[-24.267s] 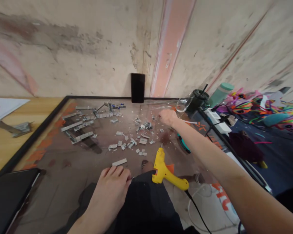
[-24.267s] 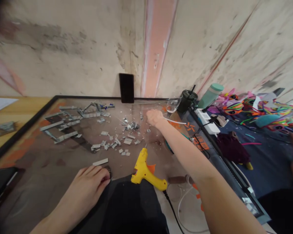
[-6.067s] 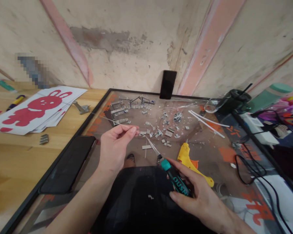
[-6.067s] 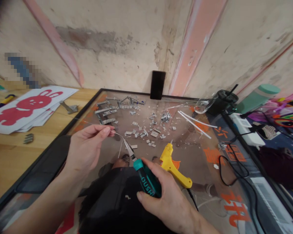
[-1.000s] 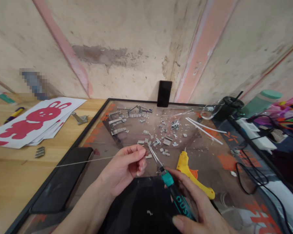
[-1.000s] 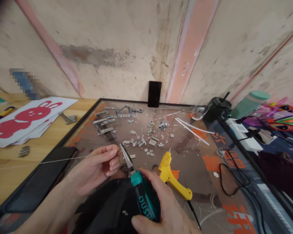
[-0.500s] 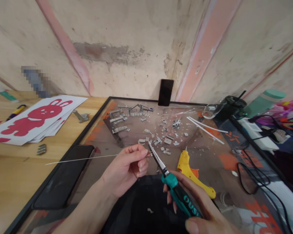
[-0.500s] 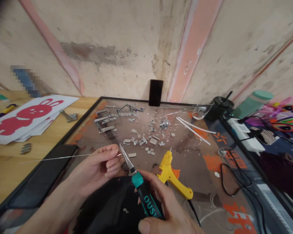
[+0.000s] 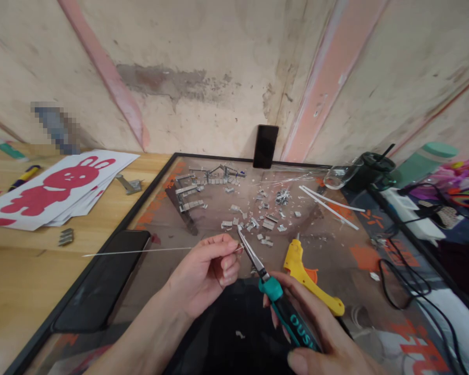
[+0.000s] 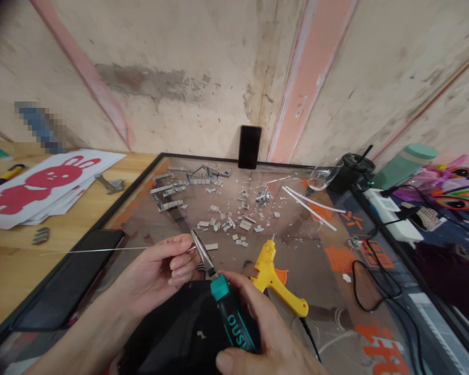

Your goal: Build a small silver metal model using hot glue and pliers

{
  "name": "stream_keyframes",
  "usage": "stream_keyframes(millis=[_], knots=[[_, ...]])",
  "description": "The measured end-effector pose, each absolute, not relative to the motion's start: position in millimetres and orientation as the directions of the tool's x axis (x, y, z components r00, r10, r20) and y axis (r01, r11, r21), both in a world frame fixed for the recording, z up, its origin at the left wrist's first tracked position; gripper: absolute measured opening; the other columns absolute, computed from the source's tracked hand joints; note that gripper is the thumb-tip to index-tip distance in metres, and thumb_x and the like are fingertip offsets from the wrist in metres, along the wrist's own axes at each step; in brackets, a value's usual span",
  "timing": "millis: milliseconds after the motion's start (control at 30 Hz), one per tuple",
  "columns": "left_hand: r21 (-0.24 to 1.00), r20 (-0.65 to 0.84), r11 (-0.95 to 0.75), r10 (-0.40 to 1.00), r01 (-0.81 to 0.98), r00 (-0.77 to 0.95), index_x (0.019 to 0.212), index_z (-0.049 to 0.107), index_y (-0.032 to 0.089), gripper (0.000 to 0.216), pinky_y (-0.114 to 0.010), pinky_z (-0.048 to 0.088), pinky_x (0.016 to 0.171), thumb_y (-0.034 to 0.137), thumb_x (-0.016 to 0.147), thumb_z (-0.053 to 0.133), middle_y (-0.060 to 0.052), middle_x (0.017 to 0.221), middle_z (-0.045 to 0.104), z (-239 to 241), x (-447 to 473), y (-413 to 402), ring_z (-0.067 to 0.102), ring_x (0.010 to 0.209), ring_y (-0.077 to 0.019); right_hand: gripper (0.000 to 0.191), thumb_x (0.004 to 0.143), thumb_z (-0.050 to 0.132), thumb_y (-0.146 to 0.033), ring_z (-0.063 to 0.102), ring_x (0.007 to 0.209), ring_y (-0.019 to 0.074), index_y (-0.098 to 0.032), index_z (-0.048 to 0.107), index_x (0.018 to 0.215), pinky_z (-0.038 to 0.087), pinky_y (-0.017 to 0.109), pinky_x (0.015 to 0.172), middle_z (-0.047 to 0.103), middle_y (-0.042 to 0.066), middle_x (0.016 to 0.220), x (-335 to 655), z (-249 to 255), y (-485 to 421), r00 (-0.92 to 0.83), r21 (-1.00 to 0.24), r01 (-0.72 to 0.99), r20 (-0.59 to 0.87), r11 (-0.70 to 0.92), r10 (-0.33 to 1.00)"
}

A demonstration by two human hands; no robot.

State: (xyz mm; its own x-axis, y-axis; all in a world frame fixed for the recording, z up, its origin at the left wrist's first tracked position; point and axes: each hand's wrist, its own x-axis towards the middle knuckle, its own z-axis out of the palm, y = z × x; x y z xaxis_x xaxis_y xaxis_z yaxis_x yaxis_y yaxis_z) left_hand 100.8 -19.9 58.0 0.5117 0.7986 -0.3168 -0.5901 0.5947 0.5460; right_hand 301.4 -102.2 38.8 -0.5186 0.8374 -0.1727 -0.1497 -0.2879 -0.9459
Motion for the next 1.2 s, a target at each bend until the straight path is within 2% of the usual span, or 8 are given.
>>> stream_keyframes(millis=[200, 367, 533, 633, 800, 933, 1100, 1200], knots=[[0.545, -0.334, 0.596, 0.799, -0.589, 0.500, 0.050, 0.055, 0.012, 0.020, -0.016, 0.024, 0.036, 0.010, 0.069, 0.061, 0.003, 0.041, 0.040, 59.4, 101.2, -21.6, 0.034, 0.038, -0.0045, 0.071, 0.071, 0.068, -0.037, 0.031, 0.128, 0.0294, -0.028, 0.034, 0.133, 0.030, 0.043, 0.101, 0.037, 0.007, 0.140, 301.8, 39.0, -103.2, -0.487, -0.964, -0.064, -0.195, -0.257, 0.851], [0.546, -0.347, 0.590, 0.805, -0.595, 0.480, 0.053, 0.057, 0.011, 0.017, -0.016, 0.024, 0.036, 0.009, 0.069, 0.060, 0.004, 0.041, 0.040, 58.8, 101.2, -22.6, 0.034, 0.038, -0.0043, 0.066, 0.074, 0.065, -0.037, 0.038, 0.124, 0.0276, -0.028, 0.035, 0.131, 0.032, 0.040, 0.100, 0.040, 0.008, 0.137, 297.9, 41.2, -102.1, -0.469, -0.981, -0.063, -0.134, -0.185, 0.873], [0.620, -0.344, 0.543, 0.837, -0.566, 0.426, 0.056, 0.056, 0.012, 0.015, -0.016, 0.024, 0.037, 0.013, 0.070, 0.061, 0.005, 0.042, 0.041, 60.9, 102.6, -22.7, 0.034, 0.039, -0.0044, 0.067, 0.073, 0.066, -0.037, 0.039, 0.122, 0.0289, -0.026, 0.035, 0.132, 0.033, 0.041, 0.098, 0.042, 0.010, 0.135, 296.3, 37.7, -102.7, -0.430, -0.988, -0.021, -0.128, -0.152, 0.894], [0.740, -0.321, 0.443, 0.894, -0.506, 0.314, 0.054, 0.052, 0.014, 0.020, -0.017, 0.027, 0.040, 0.016, 0.071, 0.063, 0.004, 0.044, 0.045, 65.0, 105.3, -24.8, 0.036, 0.041, -0.0051, 0.064, 0.071, 0.068, -0.036, 0.043, 0.117, 0.0256, -0.029, 0.040, 0.128, 0.034, 0.037, 0.096, 0.048, 0.007, 0.128, 296.8, 37.8, -102.7, -0.419, -0.974, -0.105, -0.140, -0.201, 0.897], [0.860, -0.243, 0.285, 0.958, -0.422, 0.151, 0.053, 0.054, 0.014, 0.021, -0.017, 0.029, 0.042, 0.022, 0.065, 0.069, 0.004, 0.043, 0.048, 70.1, 107.4, -29.8, 0.038, 0.043, -0.0056, 0.064, 0.063, 0.072, -0.045, 0.056, 0.092, 0.0217, -0.029, 0.050, 0.120, 0.043, 0.034, 0.079, 0.057, 0.006, 0.111, 295.2, 37.5, -101.8, -0.468, -0.865, -0.360, -0.158, -0.351, 0.869], [0.938, -0.131, 0.129, 0.991, -0.323, 0.016, 0.056, 0.058, 0.015, 0.015, -0.017, 0.031, 0.044, 0.020, 0.066, 0.068, 0.003, 0.044, 0.050, 68.9, 104.6, -30.5, 0.041, 0.044, -0.0059, 0.061, 0.060, 0.073, -0.045, 0.055, 0.094, 0.0250, -0.024, 0.055, 0.115, 0.041, 0.037, 0.079, 0.060, 0.008, 0.108, 290.8, 35.0, -100.5, -0.444, -0.840, -0.428, -0.127, -0.335, 0.887], [0.966, -0.072, 0.070, 0.997, -0.250, -0.002, 0.059, 0.060, 0.016, 0.012, -0.018, 0.032, 0.045, 0.020, 0.068, 0.067, 0.003, 0.047, 0.052, 64.3, 101.8, -29.7, 0.043, 0.046, -0.0069, 0.058, 0.065, 0.074, -0.031, 0.057, 0.097, 0.0208, -0.029, 0.053, 0.119, 0.038, 0.036, 0.088, 0.060, 0.005, 0.110, 293.4, 31.9, -103.2, -0.482, -0.763, -0.507, -0.136, -0.402, 0.865], [0.983, -0.032, 0.034, 0.999, -0.182, 0.015, 0.061, 0.061, 0.016, 0.011, -0.019, 0.034, 0.047, 0.021, 0.070, 0.066, 0.003, 0.049, 0.054, 60.4, 100.4, -29.8, 0.044, 0.047, -0.0073, 0.059, 0.067, 0.074, -0.027, 0.059, 0.091, 0.0175, -0.031, 0.051, 0.121, 0.040, 0.033, 0.085, 0.061, 0.003, 0.109, 296.8, 30.9, -105.2, -0.501, -0.751, -0.503, -0.148, -0.427, 0.852]])
